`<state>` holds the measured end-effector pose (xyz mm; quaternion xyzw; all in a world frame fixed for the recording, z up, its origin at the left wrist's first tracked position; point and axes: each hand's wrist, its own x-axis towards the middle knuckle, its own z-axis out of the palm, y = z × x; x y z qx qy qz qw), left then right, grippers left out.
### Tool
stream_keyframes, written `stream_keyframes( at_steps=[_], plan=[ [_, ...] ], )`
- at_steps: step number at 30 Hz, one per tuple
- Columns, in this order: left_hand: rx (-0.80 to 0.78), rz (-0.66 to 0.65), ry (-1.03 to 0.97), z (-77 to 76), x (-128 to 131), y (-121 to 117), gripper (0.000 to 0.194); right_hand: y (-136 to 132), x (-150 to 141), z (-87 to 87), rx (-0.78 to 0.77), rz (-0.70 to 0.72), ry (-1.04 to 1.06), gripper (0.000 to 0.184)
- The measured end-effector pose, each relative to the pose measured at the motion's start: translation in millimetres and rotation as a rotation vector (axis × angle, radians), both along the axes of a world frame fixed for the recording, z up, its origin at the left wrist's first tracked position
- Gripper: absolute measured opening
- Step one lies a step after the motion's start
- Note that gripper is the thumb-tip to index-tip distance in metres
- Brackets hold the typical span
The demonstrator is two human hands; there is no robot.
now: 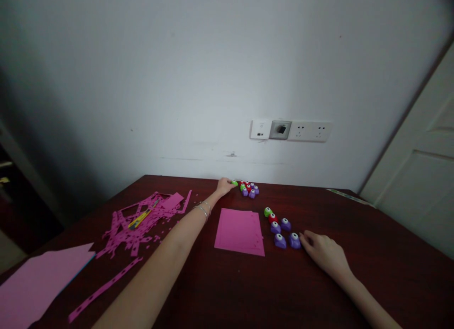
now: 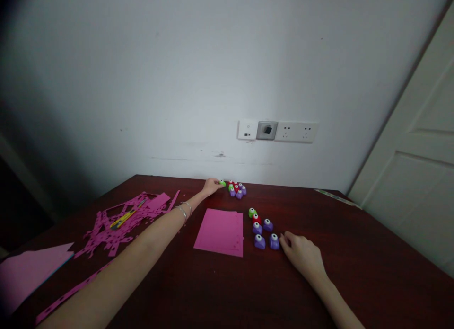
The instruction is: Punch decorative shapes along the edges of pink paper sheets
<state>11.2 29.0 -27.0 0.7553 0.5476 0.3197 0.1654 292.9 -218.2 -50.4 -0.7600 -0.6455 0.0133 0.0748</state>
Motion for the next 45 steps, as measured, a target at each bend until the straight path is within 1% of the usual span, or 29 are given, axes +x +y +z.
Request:
stream_keyframes(
  at_steps=[4,7,9,11,14,17,19,22,24,26,30,32,34,35,37,38,40,43,45],
  plan=[
    [0.082,-0.145,-0.052,36.8,-18.2,-10.8,0.03,-0.9,-0.3,-1.3,0.01,-0.003,-0.006,0.038],
    [0.121,-0.248,-0.066,62.3,-34.9,-29.1,0.029,-0.7,-0.7,-2.2,0.014,-0.007,-0.016,0.038],
    [0.156,-0.37,-0.093,73.4,-45.0,-46.8,0.029,-0.5,-1.2,-1.8,0.013,-0.012,-0.022,0.039],
    [0.131,-0.459,-0.113,79.4,-52.4,-67.2,0.028,-0.5,-1.8,-0.7,0.002,-0.016,-0.027,0.039],
    [0.082,-0.597,-0.025,81.1,-56.3,-97.2,0.028,-1.0,-2.9,1.5,-0.014,-0.013,-0.038,0.039],
    [0.048,-0.722,0.047,76.6,-53.1,-120.9,0.028,-1.3,-3.3,2.6,-0.025,-0.012,-0.054,0.038],
    [0.027,-0.785,0.065,71.3,-49.4,-131.9,0.027,-1.2,-3.2,2.8,-0.023,-0.012,-0.056,0.037],
    [-0.005,-0.85,0.084,62.7,-44.9,-142.2,0.025,-1.4,-3.6,3.6,-0.017,-0.009,-0.048,0.036],
    [-0.031,-0.857,0.089,58.5,-43.7,-146.1,0.025,-2.0,-4.8,4.7,-0.02,-0.013,-0.039,0.036],
    [-0.064,-0.833,0.089,56.2,-43.8,-148.3,0.027,-3.0,-6.1,5.9,-0.019,-0.022,-0.022,0.036],
    [-0.109,-0.801,0.079,56.6,-46.2,-150.2,0.028,-4.3,-6.1,10.9,0.01,-0.076,0.066,0.039],
    [-0.106,-0.809,0.064,58.6,-47.8,-151.2,0.028,-5.1,-7.6,17.6,0.065,-0.147,0.136,0.04],
    [-0.105,-0.825,0.057,61.2,-49.2,-153.1,0.026,-7.2,-15.0,28.1,0.164,-0.163,0.226,0.038],
    [-0.107,-0.838,0.06,62.7,-49.8,-154.5,0.026,-8.8,-22.0,34.3,0.219,-0.116,0.289,0.036],
    [-0.12,-0.874,0.078,65.4,-50.4,-158.1,0.025,-13.3,-43.0,47.1,0.307,0.09,0.436,0.032],
    [-0.125,-0.895,0.09,66.7,-50.5,-160.2,0.025,-15.8,-56.2,52.8,0.325,0.188,0.489,0.031],
    [-0.13,-0.928,0.111,68.9,-50.0,-164.4,0.026,-20.4,-84.5,61.1,0.324,0.326,0.534,0.028],
    [-0.135,-0.944,0.136,71.5,-48.8,-169.9,0.025,-23.7,-120.2,64.6,0.314,0.436,0.534,0.028],
    [-0.143,-0.955,0.149,72.7,-48.3,-172.4,0.025,-23.2,-134.8,62.9,0.34,0.456,0.495,0.028]
  ],
)
